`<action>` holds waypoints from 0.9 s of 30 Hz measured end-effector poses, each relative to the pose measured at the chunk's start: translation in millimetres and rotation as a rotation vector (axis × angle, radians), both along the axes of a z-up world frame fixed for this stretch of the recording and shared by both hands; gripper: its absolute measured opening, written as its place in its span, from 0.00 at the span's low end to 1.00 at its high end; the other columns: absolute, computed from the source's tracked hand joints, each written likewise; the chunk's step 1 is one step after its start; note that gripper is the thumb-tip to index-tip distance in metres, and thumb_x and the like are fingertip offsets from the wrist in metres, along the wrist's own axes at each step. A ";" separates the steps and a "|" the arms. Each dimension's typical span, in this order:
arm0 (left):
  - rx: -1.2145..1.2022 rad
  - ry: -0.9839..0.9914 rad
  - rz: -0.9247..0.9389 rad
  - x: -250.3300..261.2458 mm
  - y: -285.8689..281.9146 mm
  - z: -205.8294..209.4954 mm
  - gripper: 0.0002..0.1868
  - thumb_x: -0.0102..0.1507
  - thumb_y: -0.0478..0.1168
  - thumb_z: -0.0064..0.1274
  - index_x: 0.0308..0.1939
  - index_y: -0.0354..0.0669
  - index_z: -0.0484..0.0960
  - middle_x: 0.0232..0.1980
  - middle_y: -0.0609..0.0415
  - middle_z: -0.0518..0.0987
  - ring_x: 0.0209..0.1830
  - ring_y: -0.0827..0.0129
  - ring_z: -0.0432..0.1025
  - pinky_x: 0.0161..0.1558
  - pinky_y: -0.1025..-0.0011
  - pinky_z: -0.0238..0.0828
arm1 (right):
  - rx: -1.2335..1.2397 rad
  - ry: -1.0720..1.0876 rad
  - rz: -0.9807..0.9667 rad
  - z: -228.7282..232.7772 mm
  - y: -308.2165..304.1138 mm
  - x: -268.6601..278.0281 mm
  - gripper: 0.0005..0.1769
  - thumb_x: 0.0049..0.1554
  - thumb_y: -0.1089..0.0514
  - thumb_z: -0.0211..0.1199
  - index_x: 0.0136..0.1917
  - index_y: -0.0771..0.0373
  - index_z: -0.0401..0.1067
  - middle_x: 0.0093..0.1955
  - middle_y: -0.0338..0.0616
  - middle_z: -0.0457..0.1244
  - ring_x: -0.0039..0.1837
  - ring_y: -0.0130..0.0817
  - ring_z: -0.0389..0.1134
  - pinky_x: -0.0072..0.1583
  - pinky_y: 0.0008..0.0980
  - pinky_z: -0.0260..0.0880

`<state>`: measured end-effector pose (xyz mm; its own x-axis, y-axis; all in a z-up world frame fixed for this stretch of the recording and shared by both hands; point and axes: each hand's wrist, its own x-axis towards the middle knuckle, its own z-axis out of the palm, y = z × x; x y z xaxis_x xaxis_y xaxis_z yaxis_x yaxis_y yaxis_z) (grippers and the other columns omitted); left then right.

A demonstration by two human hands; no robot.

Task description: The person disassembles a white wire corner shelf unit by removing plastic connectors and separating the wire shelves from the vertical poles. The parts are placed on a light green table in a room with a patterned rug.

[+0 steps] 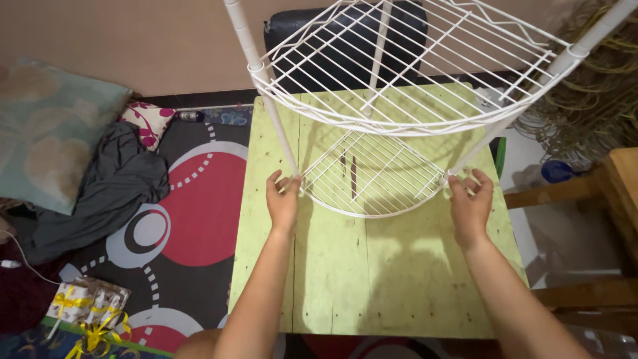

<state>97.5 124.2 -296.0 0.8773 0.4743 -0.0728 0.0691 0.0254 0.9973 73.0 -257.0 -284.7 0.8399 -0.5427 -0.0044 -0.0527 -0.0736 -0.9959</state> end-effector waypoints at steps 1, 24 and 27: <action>0.026 0.008 -0.008 2.7 1.8 0.7 0.36 0.62 0.42 0.61 0.71 0.39 0.65 0.65 0.41 0.72 0.57 0.61 0.72 0.55 0.65 0.71 | -0.055 0.004 -0.018 -4.6 -3.0 3.3 0.38 0.61 0.56 0.67 0.77 0.64 0.54 0.69 0.49 0.57 0.63 0.36 0.64 0.56 0.32 0.67; 0.334 0.065 -0.195 13.6 3.0 16.2 0.24 0.73 0.56 0.32 0.58 0.45 0.75 0.47 0.45 0.81 0.44 0.59 0.75 0.50 0.65 0.70 | -0.405 0.138 0.190 8.8 -21.2 34.1 0.18 0.71 0.50 0.43 0.68 0.61 0.62 0.62 0.50 0.67 0.61 0.41 0.70 0.56 0.39 0.73; 0.346 0.070 -0.194 7.9 4.5 17.4 0.24 0.73 0.56 0.32 0.58 0.45 0.75 0.46 0.45 0.82 0.43 0.58 0.75 0.49 0.65 0.71 | -0.419 0.131 0.193 4.1 -22.6 33.8 0.18 0.71 0.51 0.43 0.67 0.62 0.63 0.61 0.50 0.67 0.61 0.42 0.70 0.56 0.40 0.74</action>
